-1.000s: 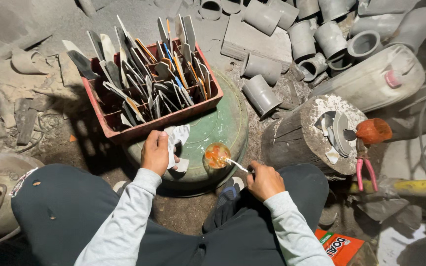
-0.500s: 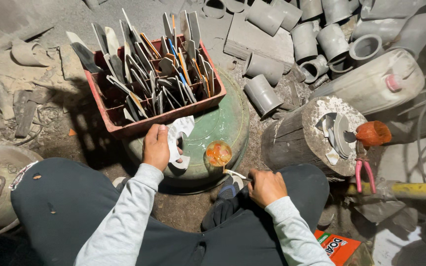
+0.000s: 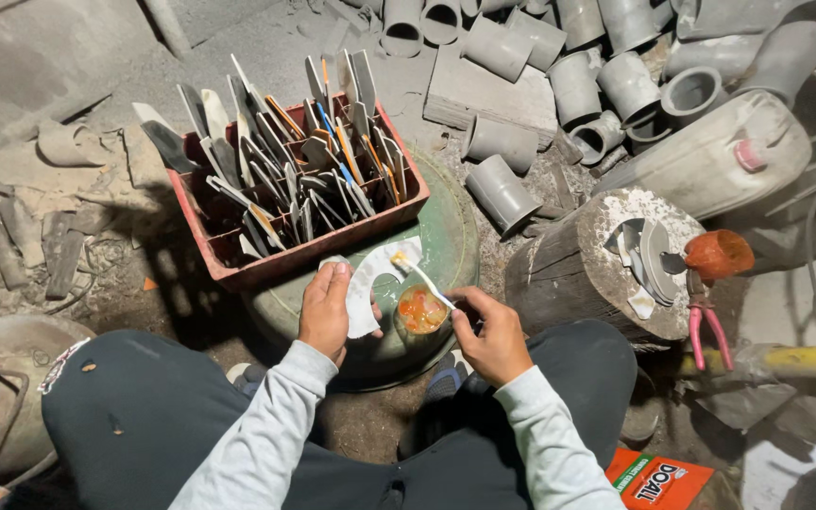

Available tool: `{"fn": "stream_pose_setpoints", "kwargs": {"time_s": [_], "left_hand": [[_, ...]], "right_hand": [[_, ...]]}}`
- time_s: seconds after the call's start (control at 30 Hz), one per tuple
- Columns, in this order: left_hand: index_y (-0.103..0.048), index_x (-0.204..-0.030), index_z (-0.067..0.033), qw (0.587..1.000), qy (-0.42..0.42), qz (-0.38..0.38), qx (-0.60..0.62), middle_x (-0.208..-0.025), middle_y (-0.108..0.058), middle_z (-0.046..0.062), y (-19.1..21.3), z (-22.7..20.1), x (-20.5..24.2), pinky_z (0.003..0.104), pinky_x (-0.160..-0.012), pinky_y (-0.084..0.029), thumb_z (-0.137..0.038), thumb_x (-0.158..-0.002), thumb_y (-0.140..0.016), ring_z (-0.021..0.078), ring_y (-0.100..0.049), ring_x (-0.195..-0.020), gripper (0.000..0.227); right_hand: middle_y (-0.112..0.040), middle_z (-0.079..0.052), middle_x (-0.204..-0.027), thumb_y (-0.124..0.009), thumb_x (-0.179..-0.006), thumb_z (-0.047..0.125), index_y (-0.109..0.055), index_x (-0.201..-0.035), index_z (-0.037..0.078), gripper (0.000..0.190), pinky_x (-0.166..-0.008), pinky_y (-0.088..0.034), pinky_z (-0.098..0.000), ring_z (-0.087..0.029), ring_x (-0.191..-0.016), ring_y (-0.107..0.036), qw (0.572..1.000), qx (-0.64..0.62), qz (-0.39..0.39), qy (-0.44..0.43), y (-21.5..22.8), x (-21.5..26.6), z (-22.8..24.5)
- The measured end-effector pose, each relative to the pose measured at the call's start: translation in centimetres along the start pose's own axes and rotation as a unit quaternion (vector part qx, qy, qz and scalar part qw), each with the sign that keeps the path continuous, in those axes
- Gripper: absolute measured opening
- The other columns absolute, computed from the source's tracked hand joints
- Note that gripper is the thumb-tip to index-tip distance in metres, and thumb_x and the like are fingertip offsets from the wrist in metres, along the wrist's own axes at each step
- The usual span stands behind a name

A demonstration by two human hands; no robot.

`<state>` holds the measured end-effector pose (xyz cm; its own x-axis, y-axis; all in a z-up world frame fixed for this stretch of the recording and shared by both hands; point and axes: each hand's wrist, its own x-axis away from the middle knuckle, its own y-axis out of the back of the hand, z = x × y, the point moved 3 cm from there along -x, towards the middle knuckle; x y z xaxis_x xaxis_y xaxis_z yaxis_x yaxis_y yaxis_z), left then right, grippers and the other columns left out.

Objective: The person sits on the ground and uses a toothbrush to apply orange paint to small white ceramic pieces. They repeatedly dip the brush into a small container of paint and brush the surface of each piece before placing it into a red crate.

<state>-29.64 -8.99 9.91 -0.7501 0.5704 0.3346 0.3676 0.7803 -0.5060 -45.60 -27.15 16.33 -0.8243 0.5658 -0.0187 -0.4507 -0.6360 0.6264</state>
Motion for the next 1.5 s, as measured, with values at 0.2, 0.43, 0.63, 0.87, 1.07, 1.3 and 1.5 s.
{"fn": "stream_pose_setpoints", "kwargs": {"time_s": [0.2,0.43,0.63,0.87,1.07,1.3,1.5], "left_hand": [[-0.053,-0.104,-0.0037,1.0,-0.009,0.009,0.007,-0.076,-0.063,0.013,-0.9,0.1,0.3,0.038,-0.04,-0.056,-0.03,-0.107,-0.043,0.022,-0.065,-0.055,0.028],[-0.054,-0.103,-0.0047,0.999,-0.033,0.012,-0.008,-0.074,-0.064,0.012,-1.1,0.5,0.7,0.037,-0.039,-0.055,-0.03,-0.107,-0.046,0.0202,-0.064,-0.053,0.027],[-0.054,-0.103,-0.0056,0.998,-0.052,0.017,-0.023,-0.073,-0.063,0.011,-1.6,0.6,1.0,0.038,-0.038,-0.056,-0.029,-0.106,-0.046,0.0204,-0.064,-0.051,0.025],[-0.052,-0.106,-0.006,0.999,-0.02,0.027,0.011,-0.076,-0.064,0.012,-1.5,-0.5,0.9,0.037,-0.041,-0.057,-0.033,-0.107,-0.044,0.0203,-0.065,-0.055,0.028],[-0.05,-0.108,-0.0065,0.999,-0.018,0.017,0.03,-0.076,-0.064,0.014,-1.6,-0.7,0.8,0.037,-0.041,-0.056,-0.039,-0.108,-0.041,0.0212,-0.064,-0.054,0.033],[-0.048,-0.106,-0.0094,1.0,-0.013,0.004,0.022,-0.076,-0.063,0.013,-1.5,-0.4,0.8,0.038,-0.039,-0.054,-0.037,-0.107,-0.04,0.022,-0.063,-0.053,0.029],[-0.048,-0.105,-0.008,0.999,-0.029,0.001,0.027,-0.076,-0.063,0.013,-1.6,-0.8,0.7,0.038,-0.039,-0.055,-0.036,-0.108,-0.04,0.0218,-0.063,-0.053,0.029]], "right_hand": [[-0.075,-0.012,-0.096,-0.067,-0.087,0.003,-0.073,-0.112,0.005,0.026,-0.076,-0.058,-0.0318,-0.02,-0.084,-0.074,0.992,-0.001,-0.089,0.094,-1.0,0.8,1.5],[-0.075,-0.012,-0.094,-0.067,-0.086,0.002,-0.073,-0.11,0.004,0.025,-0.077,-0.058,-0.0303,-0.021,-0.084,-0.075,0.99,-0.014,-0.119,0.077,-1.1,0.8,1.4],[-0.074,-0.011,-0.093,-0.067,-0.084,0.001,-0.073,-0.11,0.004,0.028,-0.075,-0.057,-0.0298,-0.018,-0.083,-0.075,0.993,-0.025,-0.077,0.09,-1.8,1.2,1.4],[-0.075,-0.01,-0.092,-0.069,-0.089,0.002,-0.073,-0.11,0.004,0.022,-0.074,-0.055,-0.0295,-0.016,-0.08,-0.072,0.983,0.019,-0.175,0.046,2.4,-0.9,-1.1],[-0.072,-0.011,-0.095,-0.063,-0.086,-0.004,-0.073,-0.113,0.003,0.029,-0.075,-0.056,-0.0301,-0.018,-0.084,-0.072,0.986,0.007,-0.106,0.132,1.1,1.0,0.7],[-0.073,-0.012,-0.092,-0.067,-0.085,-0.001,-0.073,-0.109,0.003,0.025,-0.072,-0.055,-0.03,-0.021,-0.08,-0.073,0.99,0.01,-0.106,0.096,2.3,0.8,0.9],[-0.071,-0.014,-0.09,-0.065,-0.079,-0.002,-0.073,-0.108,0.002,0.03,-0.073,-0.056,-0.0318,-0.025,-0.081,-0.073,0.988,0.003,-0.049,0.149,0.9,0.8,1.8]]}}
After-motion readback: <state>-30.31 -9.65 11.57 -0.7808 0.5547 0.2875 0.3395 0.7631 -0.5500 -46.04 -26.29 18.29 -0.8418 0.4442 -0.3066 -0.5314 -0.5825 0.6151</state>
